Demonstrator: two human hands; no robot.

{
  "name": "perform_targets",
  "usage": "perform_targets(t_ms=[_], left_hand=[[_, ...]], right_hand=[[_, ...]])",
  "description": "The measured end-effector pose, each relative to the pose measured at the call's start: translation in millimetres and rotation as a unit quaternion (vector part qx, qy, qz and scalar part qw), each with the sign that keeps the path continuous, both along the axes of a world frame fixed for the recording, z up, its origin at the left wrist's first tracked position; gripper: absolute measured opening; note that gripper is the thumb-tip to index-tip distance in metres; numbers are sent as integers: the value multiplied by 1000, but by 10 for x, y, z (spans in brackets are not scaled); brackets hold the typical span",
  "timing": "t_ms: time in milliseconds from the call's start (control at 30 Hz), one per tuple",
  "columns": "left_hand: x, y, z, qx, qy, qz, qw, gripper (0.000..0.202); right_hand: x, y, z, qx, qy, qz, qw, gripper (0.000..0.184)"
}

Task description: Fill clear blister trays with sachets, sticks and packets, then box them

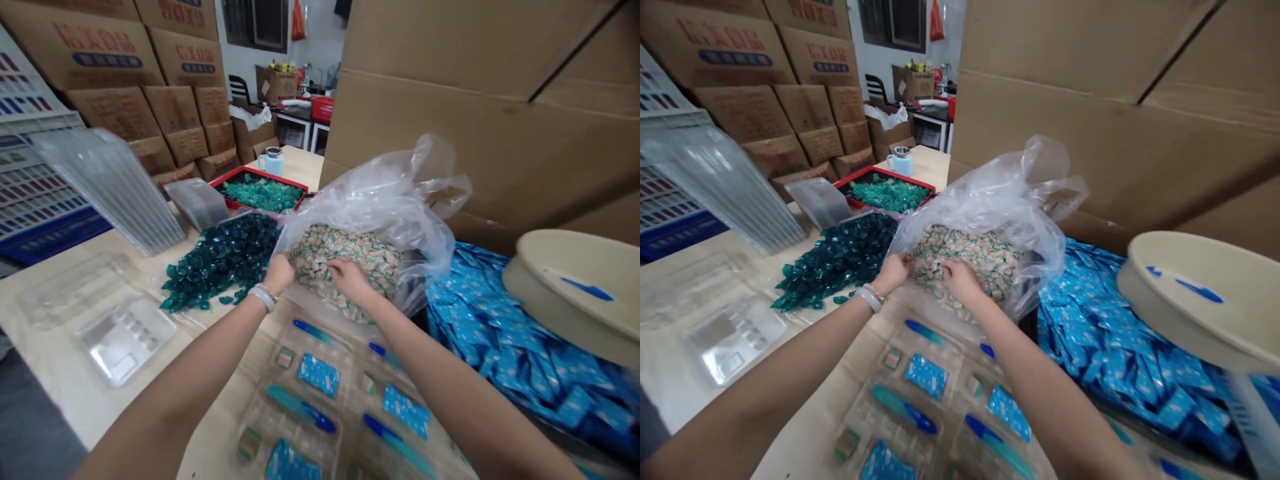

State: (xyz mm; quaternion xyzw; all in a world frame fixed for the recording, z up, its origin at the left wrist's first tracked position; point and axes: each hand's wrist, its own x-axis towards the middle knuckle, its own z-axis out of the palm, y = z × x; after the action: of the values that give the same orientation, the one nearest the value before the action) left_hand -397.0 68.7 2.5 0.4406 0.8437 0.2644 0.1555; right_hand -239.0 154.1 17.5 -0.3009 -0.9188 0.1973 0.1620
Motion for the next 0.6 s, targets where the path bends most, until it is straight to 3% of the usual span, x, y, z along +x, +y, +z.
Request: perform_targets(t_ms=[100, 200, 433, 600], left_hand=[[1, 56, 23, 8, 3, 12, 1000, 26], [6, 117, 26, 13, 8, 44, 999, 26], [8, 95, -73, 173, -35, 87, 980, 47], [1, 69, -120, 220, -92, 80, 968, 50]], right_hand=[[-481, 178, -115, 7, -33, -18, 999, 27], [-786, 255, -223, 20, -61, -37, 997, 27], [-971, 154, -380, 52, -57, -71, 994, 21], [-1129, -17, -342, 28, -86, -165, 982, 34]])
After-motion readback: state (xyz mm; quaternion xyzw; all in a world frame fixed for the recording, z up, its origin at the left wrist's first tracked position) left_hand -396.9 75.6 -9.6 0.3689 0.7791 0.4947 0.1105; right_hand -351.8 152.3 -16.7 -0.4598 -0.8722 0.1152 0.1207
